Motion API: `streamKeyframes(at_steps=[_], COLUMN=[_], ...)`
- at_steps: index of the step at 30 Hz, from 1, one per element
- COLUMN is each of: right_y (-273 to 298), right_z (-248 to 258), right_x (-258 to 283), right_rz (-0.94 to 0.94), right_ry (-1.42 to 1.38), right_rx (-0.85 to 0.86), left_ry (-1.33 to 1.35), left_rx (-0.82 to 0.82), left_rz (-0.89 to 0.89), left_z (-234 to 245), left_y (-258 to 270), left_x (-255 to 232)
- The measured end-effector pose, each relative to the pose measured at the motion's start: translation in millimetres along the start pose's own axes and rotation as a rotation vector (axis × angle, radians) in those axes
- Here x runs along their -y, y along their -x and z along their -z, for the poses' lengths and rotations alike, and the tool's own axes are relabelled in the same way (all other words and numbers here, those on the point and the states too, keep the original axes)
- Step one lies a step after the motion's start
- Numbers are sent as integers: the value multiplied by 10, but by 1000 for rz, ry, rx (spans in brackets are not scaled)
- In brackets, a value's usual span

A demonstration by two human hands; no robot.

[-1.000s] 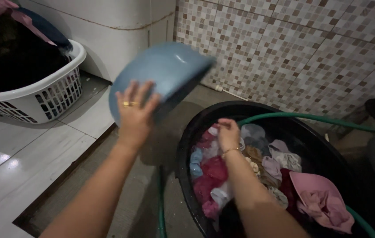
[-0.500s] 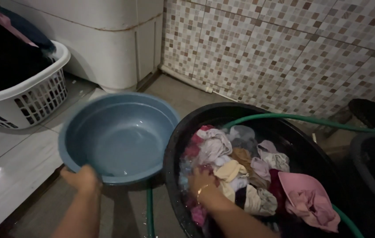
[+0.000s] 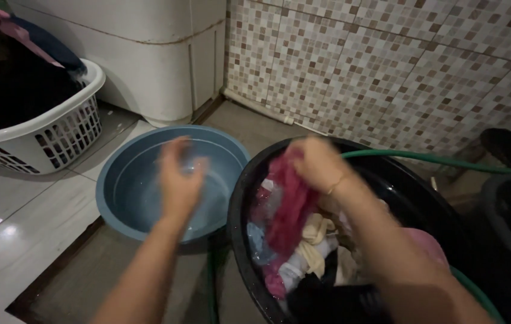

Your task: Hand-washing clothes in a basin with water and detergent.

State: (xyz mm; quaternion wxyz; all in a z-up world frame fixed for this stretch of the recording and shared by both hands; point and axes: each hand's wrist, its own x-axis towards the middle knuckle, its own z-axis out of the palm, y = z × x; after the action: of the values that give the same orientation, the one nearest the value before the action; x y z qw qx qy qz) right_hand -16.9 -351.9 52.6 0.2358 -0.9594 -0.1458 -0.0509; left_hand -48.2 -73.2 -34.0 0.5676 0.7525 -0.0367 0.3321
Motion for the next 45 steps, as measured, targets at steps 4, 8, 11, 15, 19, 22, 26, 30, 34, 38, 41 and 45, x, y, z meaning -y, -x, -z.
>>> streamKeyframes(at_steps=[4,8,11,15,19,22,26,30,34,38,41,45], right_y=[-37,-96,18,244,197,465,493,485,481,933,888,411], right_z=[396,16,-457,-1208,-2649,-2548,-2444,-1408,-761,-619,-716,-1092], right_x=[-145,-649,-850,-981,-1861,-1522,-1879,-1126,-282,309,89,-880], right_rz=[216,243,-123,-482,-275,-368,-253,-247,-109,478,361,-181], right_ry=[-35,-71,-237,-58,43,196,-85,-118,-297,-250,-299,-222], right_rx=[-242,-485,-312,424,357,286,208,-132,-127,-193,-219,-387], left_ry=[281,99,-165,238,659,523,644,1009,1031,1810,1740,1457], left_rx=[471,583,405,245,356,252,227,361,485,468,428,105], left_rz=[7,130,247,778,1190,1197,1307,1441,1521,657,568,1335], left_z=[-854,-1487,-1742,-2281,-2449,-2409,-2321,-2294,-2211,-2307,-2301,-2430], left_y=[260,643,728,1050,1530,1776,1767,1522,1108,1293,1338,1438], left_x=[-264,380,749,1772,1746,1786,1633,1343,949,1495,991,154])
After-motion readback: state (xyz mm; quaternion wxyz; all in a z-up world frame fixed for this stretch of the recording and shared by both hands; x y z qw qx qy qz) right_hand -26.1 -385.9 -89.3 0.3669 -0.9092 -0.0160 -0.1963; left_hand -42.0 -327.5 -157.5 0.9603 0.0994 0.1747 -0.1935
